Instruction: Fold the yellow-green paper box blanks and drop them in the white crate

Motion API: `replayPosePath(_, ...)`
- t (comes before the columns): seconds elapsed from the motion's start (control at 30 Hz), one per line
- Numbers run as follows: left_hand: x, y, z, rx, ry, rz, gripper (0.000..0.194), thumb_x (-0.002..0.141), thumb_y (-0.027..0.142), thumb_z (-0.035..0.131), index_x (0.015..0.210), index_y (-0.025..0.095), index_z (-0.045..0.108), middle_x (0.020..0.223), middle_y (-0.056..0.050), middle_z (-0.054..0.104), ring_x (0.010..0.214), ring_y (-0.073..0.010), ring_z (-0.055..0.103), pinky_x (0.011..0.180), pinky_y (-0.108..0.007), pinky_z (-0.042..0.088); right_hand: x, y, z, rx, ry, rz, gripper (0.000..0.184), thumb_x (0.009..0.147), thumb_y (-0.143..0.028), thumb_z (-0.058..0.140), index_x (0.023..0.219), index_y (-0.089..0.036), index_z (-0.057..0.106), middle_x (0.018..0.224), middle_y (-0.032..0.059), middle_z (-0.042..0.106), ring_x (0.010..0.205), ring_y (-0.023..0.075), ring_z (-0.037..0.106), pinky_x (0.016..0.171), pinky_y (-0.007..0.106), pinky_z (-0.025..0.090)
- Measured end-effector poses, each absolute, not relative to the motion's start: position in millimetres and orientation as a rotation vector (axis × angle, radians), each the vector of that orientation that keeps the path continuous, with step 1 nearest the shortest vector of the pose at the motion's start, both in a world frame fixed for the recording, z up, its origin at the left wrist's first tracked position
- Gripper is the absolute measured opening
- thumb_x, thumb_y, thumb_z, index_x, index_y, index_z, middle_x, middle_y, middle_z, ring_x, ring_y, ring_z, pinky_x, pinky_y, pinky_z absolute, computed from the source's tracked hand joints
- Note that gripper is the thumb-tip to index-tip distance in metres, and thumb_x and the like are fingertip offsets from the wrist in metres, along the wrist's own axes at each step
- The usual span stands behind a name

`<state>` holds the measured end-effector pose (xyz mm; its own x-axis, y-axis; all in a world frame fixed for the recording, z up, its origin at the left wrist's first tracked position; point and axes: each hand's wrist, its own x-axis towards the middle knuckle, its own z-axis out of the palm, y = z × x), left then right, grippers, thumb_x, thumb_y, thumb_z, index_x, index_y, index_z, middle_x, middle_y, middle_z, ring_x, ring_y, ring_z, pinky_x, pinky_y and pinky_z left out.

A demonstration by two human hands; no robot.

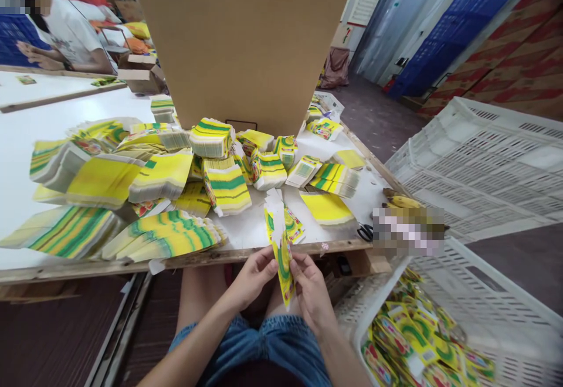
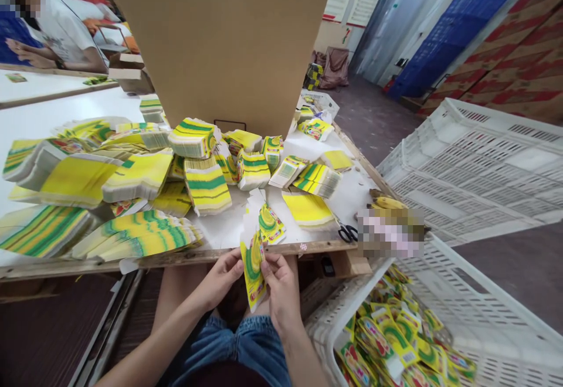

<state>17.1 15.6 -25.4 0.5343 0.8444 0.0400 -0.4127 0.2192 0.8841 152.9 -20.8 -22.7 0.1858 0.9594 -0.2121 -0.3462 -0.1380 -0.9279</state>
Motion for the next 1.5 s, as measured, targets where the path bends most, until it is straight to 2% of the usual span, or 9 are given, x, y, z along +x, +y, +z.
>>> replayPosePath(0.2, 22.1, 10.6, -25.6, 0.874, 0.595, 0.932, 0.049, 0.077, 0.049, 0.068, 0.113, 0.015, 0.067, 0.098, -0.012, 0.074, 0.097, -0.0268, 0.066, 0.093, -0.040, 0.048, 158.2, -27.2, -25.1, -1.209, -0.729, 1.276, 0.030, 0.070, -0.042, 0.078, 0.088, -0.021, 0.069, 0.092, 0.0057, 0.074, 0.088, 0.0234, 0.068, 0.080, 0.036, 0.053)
replayPosePath(0.47, 33.0, 8.1, -24.9, 0.972, 0.858, 0.987, 0.039, 0.085, 0.049, 0.057, 0.097, 0.013, 0.064, 0.091, -0.007, 0.072, 0.078, -0.0186, 0.065, 0.070, -0.028, 0.052, 162.3, -39.3, -27.9, -1.409, -0.966, 1.157, 0.027, 0.080, -0.046, 0.067, 0.078, -0.019, 0.063, 0.072, 0.0023, 0.068, 0.067, 0.0201, 0.063, 0.063, 0.032, 0.053)
replayPosePath(0.7, 20.2, -0.1, -12.9, 1.103, 0.779, 0.953, 0.064, 0.085, 0.027, 0.061, 0.137, 0.026, 0.023, 0.115, -0.010, 0.065, 0.098, -0.0206, 0.066, 0.086, -0.034, 0.052, 168.9, -37.5, -15.4, -1.318, -1.050, 1.056, 0.039, 0.080, -0.035, 0.070, 0.114, -0.026, 0.053, 0.104, 0.0056, 0.068, 0.092, 0.0224, 0.066, 0.081, 0.034, 0.054)
replayPosePath(0.83, 7.8, 1.1, -2.7, 0.979, 0.572, 0.853, 0.054, 0.080, 0.024, 0.068, 0.127, 0.024, 0.041, 0.113, -0.009, 0.066, 0.097, -0.0200, 0.065, 0.085, -0.031, 0.051, 178.9, -37.3, 4.0, -1.162, -1.142, 1.247, 0.044, 0.086, -0.033, 0.063, 0.127, -0.030, 0.047, 0.110, 0.0055, 0.066, 0.094, 0.0206, 0.065, 0.085, 0.033, 0.051)
replayPosePath(1.0, 1.5, -0.5, -0.4, 0.855, 0.504, 0.722, 0.037, 0.069, 0.019, 0.079, 0.095, 0.020, 0.053, 0.084, -0.002, 0.069, 0.074, -0.0146, 0.067, 0.068, -0.024, 0.051, 189.1, -39.5, 15.6, -1.214, -1.323, 1.319, 0.016, 0.091, -0.035, 0.055, 0.103, -0.024, 0.059, 0.078, -0.0006, 0.061, 0.064, 0.0142, 0.055, 0.058, 0.023, 0.044)
replayPosePath(1.2, 0.4, -3.4, -2.1, 0.929, 0.504, 0.733, 0.078, 0.076, 0.021, 0.073, 0.138, 0.031, 0.028, 0.101, -0.006, 0.069, 0.083, -0.0180, 0.068, 0.074, -0.030, 0.052, 183.1, -35.1, 12.1, -1.262, -1.311, 1.042, 0.013, 0.089, -0.033, 0.058, 0.095, -0.023, 0.063, 0.087, 0.0028, 0.062, 0.081, 0.0188, 0.060, 0.074, 0.028, 0.048)
replayPosePath(1.3, -1.0, 0.1, 0.3, 0.989, 0.484, 0.710, 0.064, 0.078, 0.022, 0.071, 0.135, 0.025, 0.042, 0.109, -0.010, 0.067, 0.094, -0.0219, 0.067, 0.081, -0.033, 0.052, 184.3, -30.6, 10.1, -1.235, -1.222, 1.070, 0.028, 0.088, -0.035, 0.060, 0.116, -0.027, 0.059, 0.099, 0.0053, 0.066, 0.092, 0.0217, 0.062, 0.085, 0.034, 0.049)
replayPosePath(1.4, -0.8, 2.9, 1.5, 1.090, 0.615, 0.771, 0.050, 0.078, 0.021, 0.070, 0.125, 0.020, 0.055, 0.108, -0.010, 0.068, 0.095, -0.0225, 0.066, 0.080, -0.030, 0.051, 191.2, -25.9, 13.6, -1.271, -1.358, 0.995, 0.031, 0.090, -0.045, 0.053, 0.098, -0.023, 0.073, 0.099, 0.0081, 0.066, 0.099, 0.0246, 0.060, 0.090, 0.036, 0.046)
replayPosePath(1.5, 1.7, 2.6, 1.5, 1.197, 0.704, 0.815, 0.048, 0.080, 0.018, 0.066, 0.126, 0.020, 0.056, 0.114, -0.010, 0.067, 0.101, -0.0228, 0.064, 0.085, -0.031, 0.050, 193.7, -22.5, 19.2, -1.391, -1.431, 1.113, 0.036, 0.085, -0.046, 0.059, 0.108, -0.020, 0.070, 0.086, 0.0054, 0.066, 0.081, 0.0216, 0.061, 0.075, 0.032, 0.049)
